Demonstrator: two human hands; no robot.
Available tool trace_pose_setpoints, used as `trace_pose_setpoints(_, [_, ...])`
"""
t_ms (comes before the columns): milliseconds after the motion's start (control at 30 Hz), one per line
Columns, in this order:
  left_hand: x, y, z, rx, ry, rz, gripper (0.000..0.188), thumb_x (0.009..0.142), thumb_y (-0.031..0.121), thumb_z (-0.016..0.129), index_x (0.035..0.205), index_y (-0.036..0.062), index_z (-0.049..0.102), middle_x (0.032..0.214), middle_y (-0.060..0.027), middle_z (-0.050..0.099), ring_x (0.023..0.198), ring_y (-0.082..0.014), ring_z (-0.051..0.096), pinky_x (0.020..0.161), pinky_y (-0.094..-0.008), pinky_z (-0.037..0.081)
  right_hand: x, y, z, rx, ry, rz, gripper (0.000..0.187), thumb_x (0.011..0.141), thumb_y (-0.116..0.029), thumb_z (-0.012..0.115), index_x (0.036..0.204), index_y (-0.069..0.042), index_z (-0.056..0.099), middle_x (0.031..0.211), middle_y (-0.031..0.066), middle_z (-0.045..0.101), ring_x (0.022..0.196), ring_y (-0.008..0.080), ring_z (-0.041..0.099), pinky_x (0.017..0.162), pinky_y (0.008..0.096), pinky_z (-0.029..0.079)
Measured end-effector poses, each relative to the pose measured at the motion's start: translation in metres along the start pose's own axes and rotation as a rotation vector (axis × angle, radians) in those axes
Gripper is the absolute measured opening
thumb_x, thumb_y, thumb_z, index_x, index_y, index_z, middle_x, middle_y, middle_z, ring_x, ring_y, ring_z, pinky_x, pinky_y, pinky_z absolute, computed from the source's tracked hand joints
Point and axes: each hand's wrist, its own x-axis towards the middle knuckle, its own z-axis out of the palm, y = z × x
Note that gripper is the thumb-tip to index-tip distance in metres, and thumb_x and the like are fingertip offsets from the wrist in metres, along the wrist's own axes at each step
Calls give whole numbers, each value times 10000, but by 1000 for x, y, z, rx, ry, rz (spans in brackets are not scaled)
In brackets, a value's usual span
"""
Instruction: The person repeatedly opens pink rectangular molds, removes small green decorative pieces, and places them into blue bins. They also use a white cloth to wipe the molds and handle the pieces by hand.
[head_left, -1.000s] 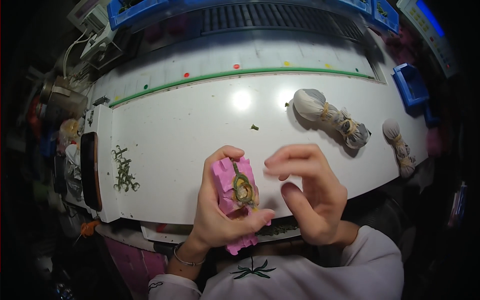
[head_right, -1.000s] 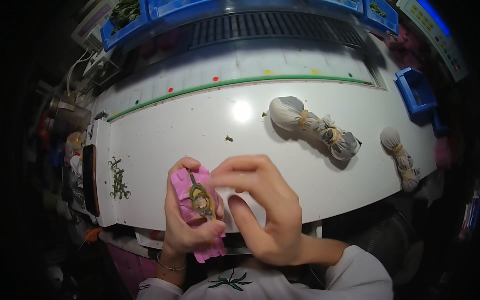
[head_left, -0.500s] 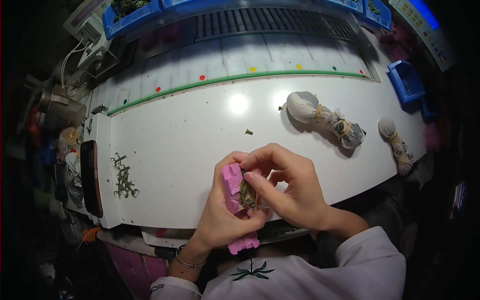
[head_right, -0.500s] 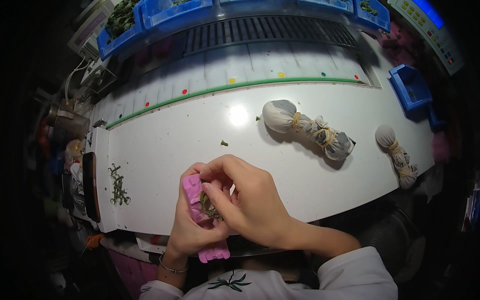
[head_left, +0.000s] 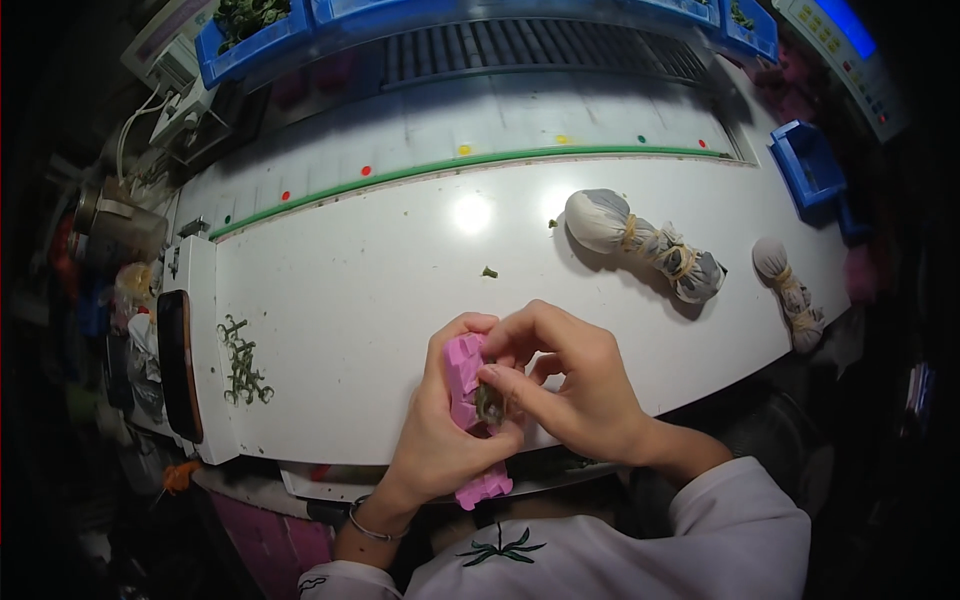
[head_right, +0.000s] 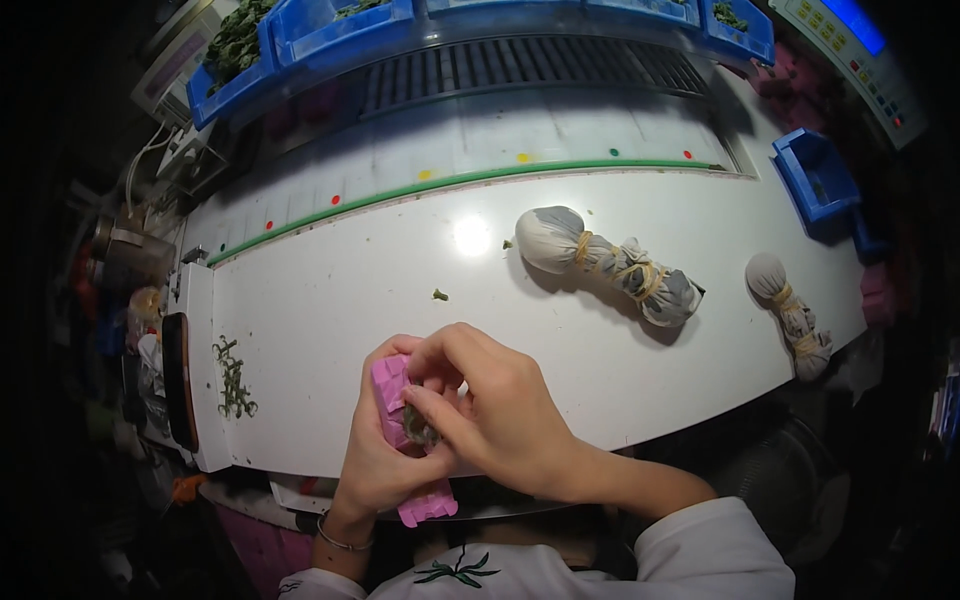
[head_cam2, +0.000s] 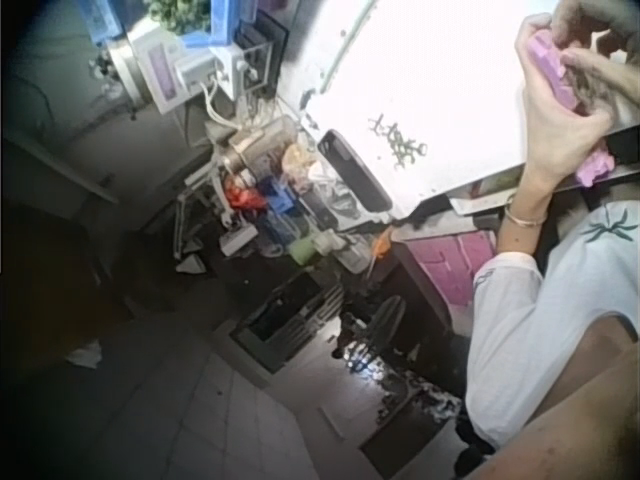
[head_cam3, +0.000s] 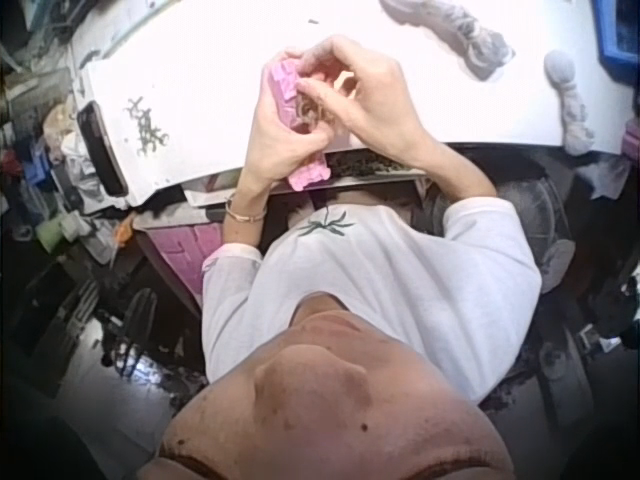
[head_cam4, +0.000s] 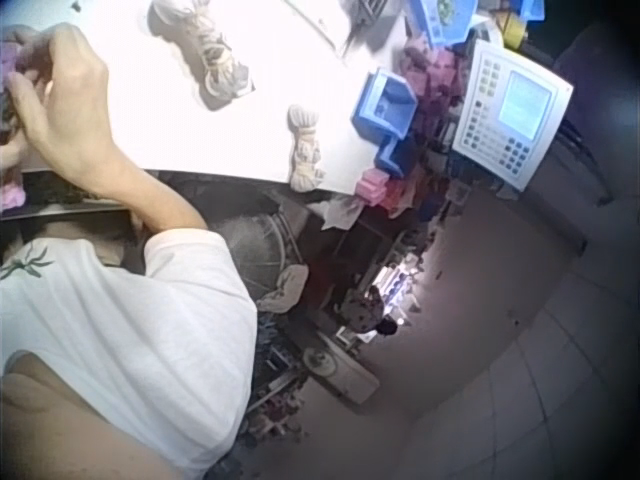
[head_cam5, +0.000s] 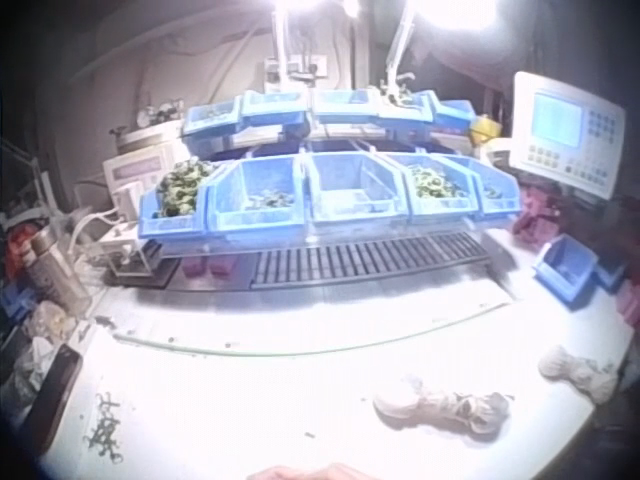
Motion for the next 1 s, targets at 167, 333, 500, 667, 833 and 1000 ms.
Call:
trace_pose_setpoints(167, [0,2,5,79,64,-11,699,703,-31,657,1300,61,305,1008,-93,558,899,-147,582,814,-276,474,-3,9,-5,67,-30,91,136,825,-27,649,935,8,577,855,35,604,743,55,569,559,186,460])
trace_pose_setpoints(333, [-1,2,7,171,125,-12,674,716,-16,664,1286,61,313,969,-107,593,878,-170,611,795,-293,491,-1,6,-7,256,-37,244,136,823,-24,658,927,14,578,873,29,603,744,38,552,561,165,452])
trace_pose_setpoints(500, [3,7,14,267,150,-35,682,707,-10,677,1281,72,318,1003,-140,603,918,-208,627,803,-315,496,-2,13,-1,249,43,176,162,802,-30,672,930,26,591,786,49,607,674,56,550,583,192,458])
trace_pose_setpoints(667, [4,14,16,366,154,-46,699,697,-5,694,1283,77,320,981,-128,596,885,-206,621,787,-312,495,-2,18,-6,464,-68,268,149,826,2,646,960,31,588,847,30,587,705,31,543,584,160,454])
trace_pose_setpoints(833, [2,13,11,336,257,-110,752,663,21,755,1285,84,338,924,-82,560,786,-158,568,754,-285,482,-4,5,-22,575,9,299,140,822,18,628,951,50,584,824,52,590,671,54,549,552,192,473])
trace_pose_setpoints(1000, [-9,15,-15,104,87,-178,783,585,96,833,1254,40,430,917,-43,534,816,-114,544,733,-248,467,-17,6,-32,753,228,65,113,839,76,583,949,83,561,887,132,591,709,146,605,554,239,526])
